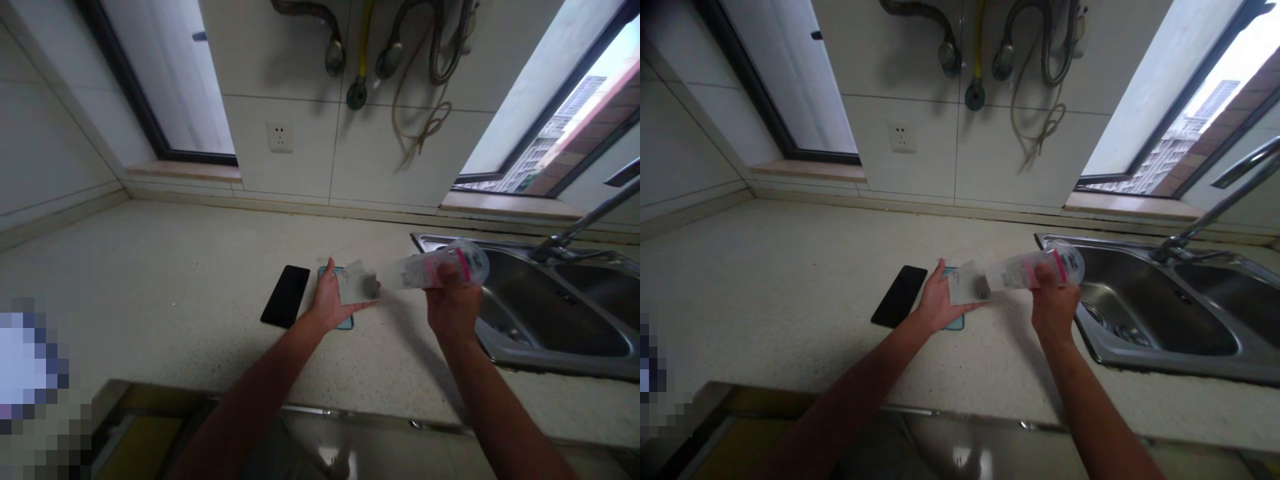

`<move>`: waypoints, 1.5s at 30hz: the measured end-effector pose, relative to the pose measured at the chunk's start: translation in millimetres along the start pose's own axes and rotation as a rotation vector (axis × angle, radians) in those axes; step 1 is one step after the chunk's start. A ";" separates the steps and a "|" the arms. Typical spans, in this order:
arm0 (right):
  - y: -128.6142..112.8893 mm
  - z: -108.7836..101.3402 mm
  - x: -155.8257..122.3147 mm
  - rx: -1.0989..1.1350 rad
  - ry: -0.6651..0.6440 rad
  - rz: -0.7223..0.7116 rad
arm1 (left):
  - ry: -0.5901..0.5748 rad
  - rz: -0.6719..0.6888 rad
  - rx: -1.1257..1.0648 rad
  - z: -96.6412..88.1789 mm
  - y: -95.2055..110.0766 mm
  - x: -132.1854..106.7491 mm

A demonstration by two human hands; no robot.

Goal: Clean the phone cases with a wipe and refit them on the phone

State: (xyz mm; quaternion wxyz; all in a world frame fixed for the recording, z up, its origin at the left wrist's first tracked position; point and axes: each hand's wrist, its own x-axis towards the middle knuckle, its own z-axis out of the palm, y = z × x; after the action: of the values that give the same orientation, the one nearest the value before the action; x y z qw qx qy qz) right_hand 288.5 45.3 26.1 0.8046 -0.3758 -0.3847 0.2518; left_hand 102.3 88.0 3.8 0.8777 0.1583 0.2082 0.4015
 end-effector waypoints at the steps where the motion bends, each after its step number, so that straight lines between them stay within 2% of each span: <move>1: -0.8 0.7 2.9 0.085 0.023 0.043 | 0.010 0.005 0.000 -0.4 -0.3 0.4; 6: 1.7 -2.4 13.6 0.358 0.101 0.340 | 0.048 0.060 0.049 -4.2 -3.0 2.9; 9: 10.1 -8.5 16.4 0.445 0.130 0.492 | 0.104 0.104 0.086 -5.3 -4.2 4.6; 13: 21.3 -13.1 15.4 0.419 0.022 0.550 | 0.217 0.137 0.039 -3.5 -4.8 6.0; 16: 26.3 -13.7 14.0 0.373 -0.043 0.508 | 0.242 0.162 -0.019 -1.7 -5.0 5.4; 23: 34.3 -13.7 11.8 0.201 -0.124 0.415 | 0.237 0.112 -0.057 -1.8 -4.6 5.6; 27: 33.4 -8.1 5.6 0.078 -0.044 0.396 | 0.260 0.166 -0.058 -5.3 -5.2 9.2; 31: 27.7 1.0 -2.5 -0.048 0.028 0.365 | 0.208 0.163 -0.058 -5.4 -5.4 11.3; 35: 26.8 4.7 -10.8 -0.255 -0.021 0.200 | 0.189 0.173 -0.026 -5.5 -6.7 11.6; 40: 24.0 5.1 -20.1 -0.609 -0.182 -0.038 | 0.186 0.236 0.105 -12.7 -11.3 12.6; 45: 20.5 5.5 -22.6 -0.708 -0.242 -0.161 | 0.169 0.245 0.154 -18.0 -15.6 14.4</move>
State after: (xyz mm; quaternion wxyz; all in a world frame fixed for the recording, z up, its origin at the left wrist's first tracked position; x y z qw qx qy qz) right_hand 268.6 44.0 2.4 0.5910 -0.5664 -0.5685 0.0820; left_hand 111.9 91.4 -22.1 0.7869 0.2149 0.2903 0.5004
